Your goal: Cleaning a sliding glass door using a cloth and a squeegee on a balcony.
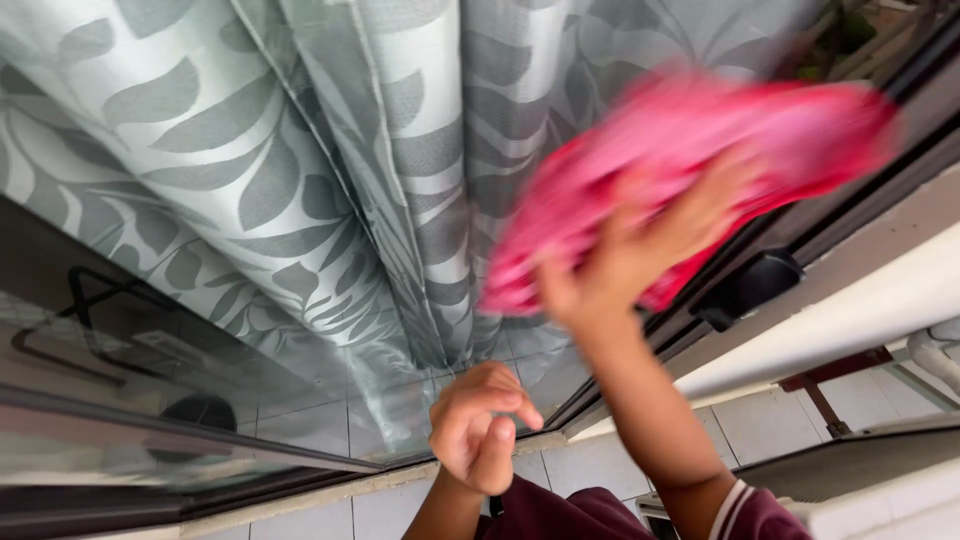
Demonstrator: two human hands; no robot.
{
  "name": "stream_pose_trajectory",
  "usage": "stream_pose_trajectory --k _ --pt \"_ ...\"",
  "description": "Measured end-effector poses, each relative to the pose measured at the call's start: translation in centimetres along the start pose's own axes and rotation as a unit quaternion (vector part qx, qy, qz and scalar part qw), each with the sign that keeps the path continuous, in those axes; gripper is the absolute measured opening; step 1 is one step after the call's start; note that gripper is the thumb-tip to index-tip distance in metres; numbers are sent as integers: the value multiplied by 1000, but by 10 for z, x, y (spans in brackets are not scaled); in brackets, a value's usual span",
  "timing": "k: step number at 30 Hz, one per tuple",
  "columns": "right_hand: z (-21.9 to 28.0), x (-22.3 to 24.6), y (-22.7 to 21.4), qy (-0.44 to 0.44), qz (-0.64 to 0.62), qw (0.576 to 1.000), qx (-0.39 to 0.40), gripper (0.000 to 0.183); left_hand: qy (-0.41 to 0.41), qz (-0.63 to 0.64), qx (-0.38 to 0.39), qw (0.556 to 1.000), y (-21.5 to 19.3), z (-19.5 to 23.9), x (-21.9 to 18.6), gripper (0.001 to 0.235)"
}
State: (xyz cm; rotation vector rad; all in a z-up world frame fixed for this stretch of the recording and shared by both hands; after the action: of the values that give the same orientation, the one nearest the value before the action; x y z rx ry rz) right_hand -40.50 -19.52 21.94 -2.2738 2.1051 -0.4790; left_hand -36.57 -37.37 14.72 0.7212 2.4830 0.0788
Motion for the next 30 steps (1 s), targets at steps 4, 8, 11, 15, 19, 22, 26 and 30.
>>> stream_pose_trajectory --k 4,8,11,15,19,22,26,30 --pt "149 19 35 -162 -16 981 103 74 44 34 27 998 19 -13 -25 21" --pt "239 -20 37 -298 4 917 265 65 59 15 114 992 17 -7 -37 16" --pt "150 -34 24 -256 10 952 168 73 39 4 78 996 -5 2 -35 17" --pt "-22 -33 -10 -28 31 999 -30 76 43 -15 22 999 -42 10 -57 17" --pt "-41 21 24 63 23 996 -59 71 38 -45 -4 998 -85 24 -87 18" --pt "13 113 46 33 40 998 -47 75 22 -60 -14 998 -112 37 -106 17" --pt "166 176 81 -191 -33 963 185 62 -9 -39 -39 998 -130 54 -117 19" --pt "201 152 83 -323 -58 891 312 54 -42 -61 -8 997 -153 67 -123 16"
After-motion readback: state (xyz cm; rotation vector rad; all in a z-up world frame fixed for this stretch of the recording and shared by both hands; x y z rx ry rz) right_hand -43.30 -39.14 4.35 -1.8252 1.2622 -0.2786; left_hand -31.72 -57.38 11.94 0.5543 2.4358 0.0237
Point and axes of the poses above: each hand's wrist, its own z-axis away from the middle knuckle, its own y-axis out of the palm, x = y × z, the point moved 1 cm from there along -z, towards the middle knuckle, and after that the axes turned 6 degrees about -z, right-handed, at the moved point
